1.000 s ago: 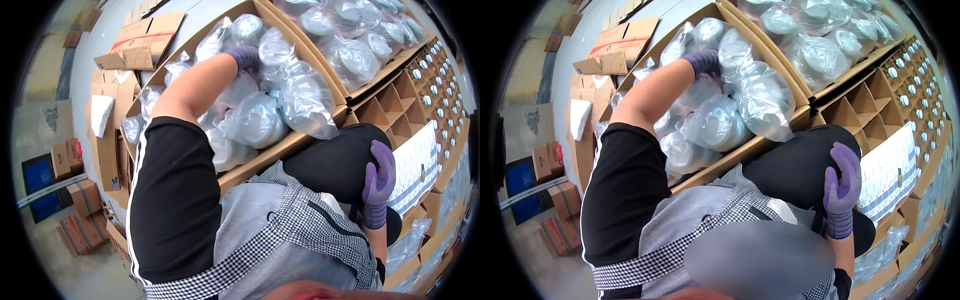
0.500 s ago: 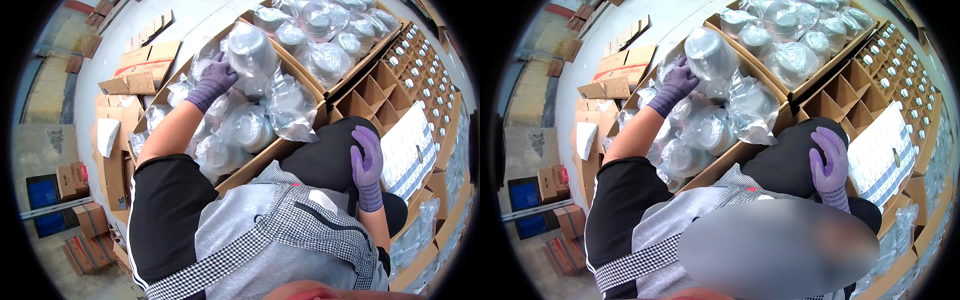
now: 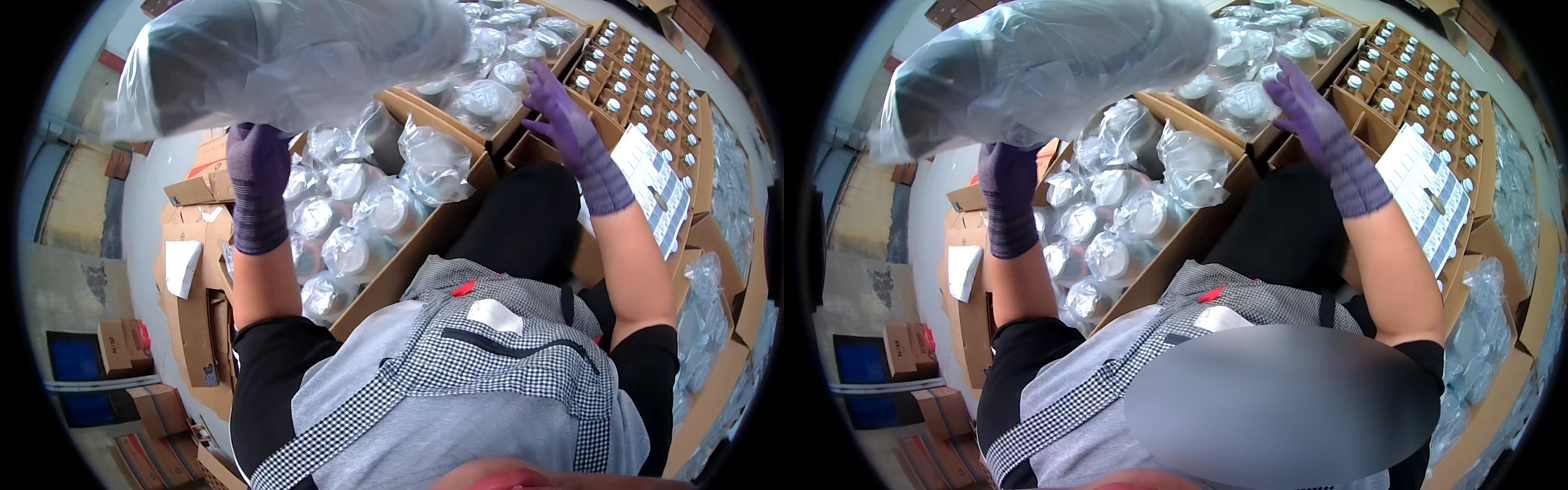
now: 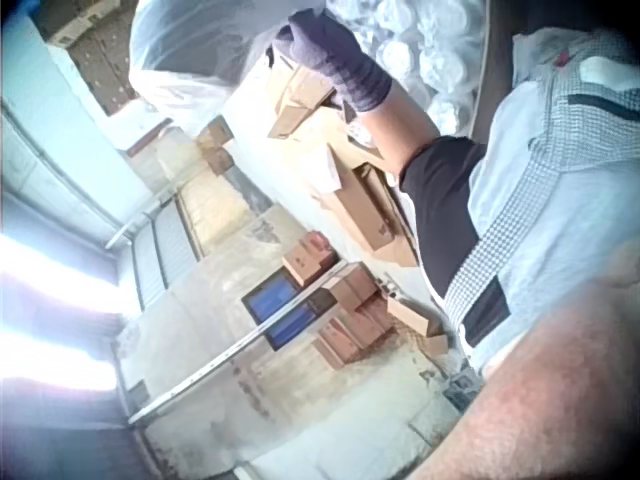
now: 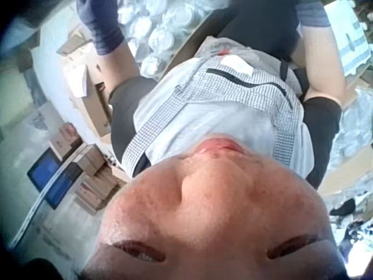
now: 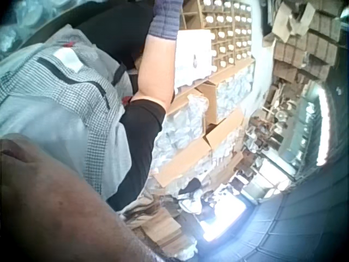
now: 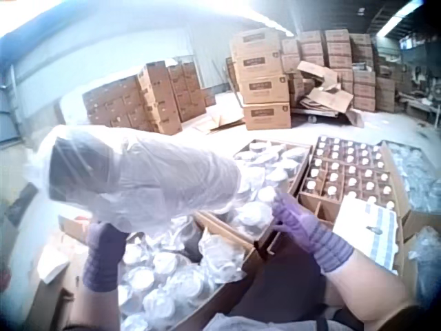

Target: The person assembles vacuum flasks by removing plastic wrapping from components, inserting a reflective liner into the flask casing, and applying product labels to the exterior.

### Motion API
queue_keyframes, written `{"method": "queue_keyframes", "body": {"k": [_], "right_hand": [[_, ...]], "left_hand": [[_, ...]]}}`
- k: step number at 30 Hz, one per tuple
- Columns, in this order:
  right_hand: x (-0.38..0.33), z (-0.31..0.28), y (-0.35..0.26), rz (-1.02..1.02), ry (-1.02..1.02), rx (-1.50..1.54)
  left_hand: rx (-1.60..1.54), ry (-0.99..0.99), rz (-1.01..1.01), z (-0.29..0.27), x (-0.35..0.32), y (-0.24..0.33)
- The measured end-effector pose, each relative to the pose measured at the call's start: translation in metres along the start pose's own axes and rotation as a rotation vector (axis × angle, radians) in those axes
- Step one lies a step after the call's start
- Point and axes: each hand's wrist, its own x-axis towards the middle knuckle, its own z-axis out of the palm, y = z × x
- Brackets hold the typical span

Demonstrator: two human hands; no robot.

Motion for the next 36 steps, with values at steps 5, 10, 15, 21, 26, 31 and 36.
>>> {"method": "queue_keyframes", "body": {"k": [5, 10, 15, 21, 26, 31, 36], "right_hand": [[0.017, -0.067, -0.048, -0.118, 0.304, 0.546], [-0.084, -0.148, -0.086, -0.324, 0.599, 0.409], [-0.174, -0.120, -0.046, -0.585, 0.556, -0.415], [-0.201, -0.091, -0.049, -0.572, 0.593, -0.565], [-0.261, -0.078, 0.040, 0.043, 0.580, -0.062], [-0.303, -0.065, 0.033, 0.573, 0.203, 0.094], [-0.333, -0.101, -0.005, 0.551, 0.057, 0.253]], "left_hand": [[-0.493, -0.056, -0.081, 0.106, -0.019, 0.114], [-1.580, -0.894, -0.456, 0.202, 0.018, 0.269], [-1.082, -0.713, 0.850, 0.253, 0.036, 0.298], [-2.056, -0.543, 0.017, 0.140, 0.118, 0.306], [-1.292, -0.195, 0.619, 0.150, 0.167, 0.294], [-1.369, -0.406, 0.869, 0.158, 0.201, 0.284], [-2.333, -0.814, 0.217, 0.216, 0.151, 0.327]]}}
